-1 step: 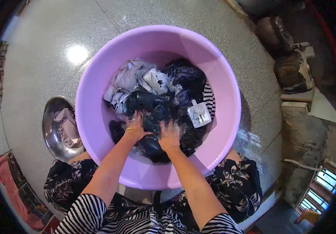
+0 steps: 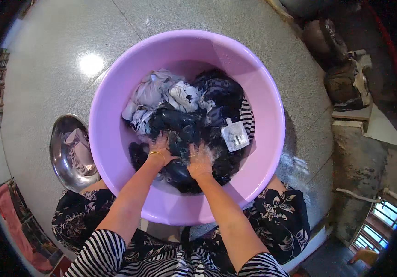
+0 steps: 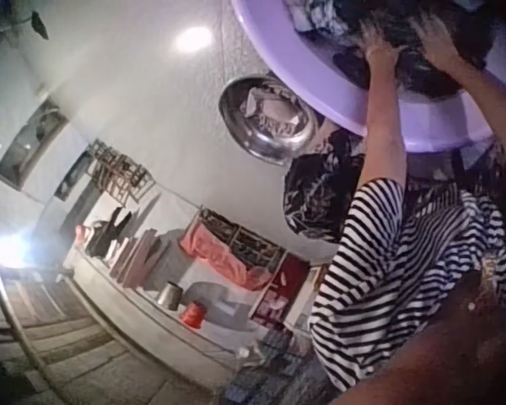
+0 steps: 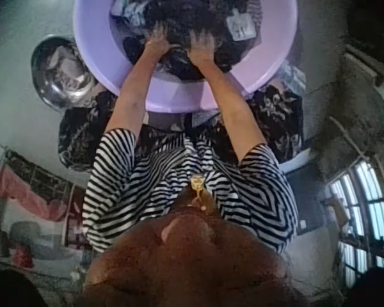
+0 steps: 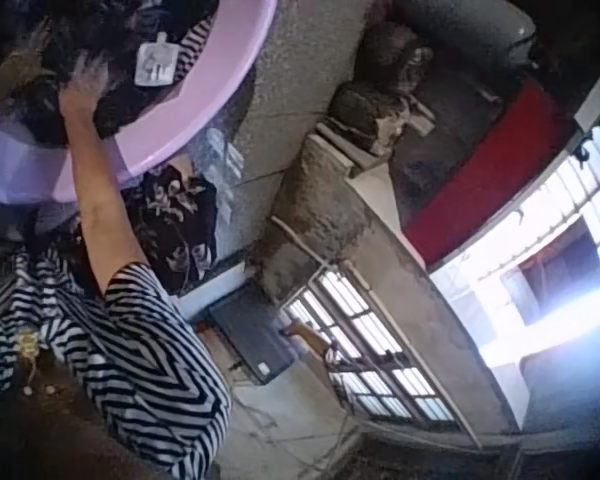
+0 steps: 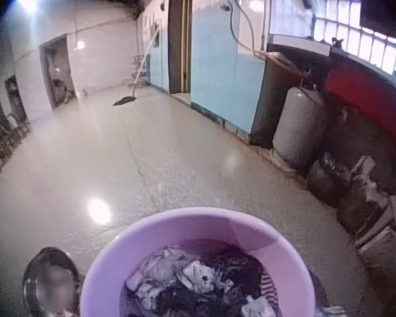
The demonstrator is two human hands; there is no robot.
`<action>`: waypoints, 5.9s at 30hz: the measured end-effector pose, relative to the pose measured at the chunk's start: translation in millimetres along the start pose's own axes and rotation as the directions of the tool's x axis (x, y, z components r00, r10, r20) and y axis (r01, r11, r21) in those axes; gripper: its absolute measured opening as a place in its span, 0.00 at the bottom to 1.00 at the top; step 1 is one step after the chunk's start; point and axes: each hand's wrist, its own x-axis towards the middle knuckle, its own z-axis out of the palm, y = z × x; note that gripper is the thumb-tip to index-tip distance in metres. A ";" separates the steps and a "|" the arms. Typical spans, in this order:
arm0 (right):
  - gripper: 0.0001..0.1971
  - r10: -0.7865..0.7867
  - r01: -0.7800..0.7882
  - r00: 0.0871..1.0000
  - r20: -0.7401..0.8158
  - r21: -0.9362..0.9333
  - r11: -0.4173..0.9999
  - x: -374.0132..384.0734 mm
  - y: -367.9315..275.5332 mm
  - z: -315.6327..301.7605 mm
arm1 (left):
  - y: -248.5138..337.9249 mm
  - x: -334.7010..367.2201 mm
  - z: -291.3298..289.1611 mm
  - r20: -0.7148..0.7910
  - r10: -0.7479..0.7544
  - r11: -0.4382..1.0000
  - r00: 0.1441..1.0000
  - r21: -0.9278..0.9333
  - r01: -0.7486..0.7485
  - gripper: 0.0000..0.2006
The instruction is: Washing clothes by hand in a plastic basin.
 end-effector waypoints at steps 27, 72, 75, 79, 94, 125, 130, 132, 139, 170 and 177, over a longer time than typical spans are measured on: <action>0.11 -0.210 0.197 0.977 -0.022 0.451 0.870 -99.3 -22.3 -165.8 | -9.2 -117.3 -16.1 -0.498 -0.261 0.729 0.827 -0.663 -0.169 0.38; 0.25 -0.462 0.477 0.833 -0.304 0.819 0.320 -172.1 -0.7 -267.8 | -23.2 -161.6 -119.0 -0.521 -0.341 0.086 0.783 -0.846 -0.525 0.07; 0.27 -0.420 0.569 0.813 -0.403 0.701 0.430 -157.5 6.7 -251.4 | -5.8 -191.3 -160.0 -0.603 -0.330 -0.257 0.726 -0.683 -0.684 0.07; 0.27 -0.316 0.499 0.866 -0.388 0.634 0.591 -159.1 3.8 -256.7 | 14.8 -253.5 -213.3 -0.731 -0.318 -0.405 0.604 -0.471 -0.783 0.09; 0.14 -0.250 0.328 0.862 -0.441 0.862 -0.387 -172.8 -15.9 -268.1 | 96.9 -420.3 -245.8 -0.967 -0.197 -0.407 0.161 -0.069 -0.911 0.24; 0.15 0.170 -0.154 0.979 -0.116 0.134 0.979 -73.4 58.2 -107.6 | 0.5 -195.9 -10.1 -0.021 -0.156 -0.243 0.987 -0.968 -0.059 0.18; 0.10 -0.025 0.098 0.755 -0.655 0.075 0.992 -38.7 78.1 -79.9 | 0.8 -184.6 1.7 -0.404 -0.258 0.558 0.877 -0.804 -0.206 0.18; 0.11 -0.016 0.111 0.756 -0.654 0.105 0.988 -26.9 78.1 -80.0 | 1.6 -182.0 3.5 -0.454 -0.282 0.570 0.845 -0.788 -0.233 0.18; 0.14 0.246 -0.077 0.844 -0.477 0.346 0.935 25.7 79.8 -66.7 | 7.5 -171.6 1.8 -0.281 -0.274 -0.046 0.920 -0.951 -0.304 0.15; 0.05 -0.034 0.372 0.913 -0.406 0.796 0.477 -92.1 -103.7 -52.2 | -6.4 -185.5 16.0 0.090 -0.300 -0.733 0.950 -0.659 -0.169 0.14; 0.12 -0.059 0.421 0.862 -0.503 0.647 0.636 -106.7 -101.5 -38.6 | -3.9 -206.2 1.6 0.126 -0.385 -0.678 0.914 -0.711 -0.188 0.14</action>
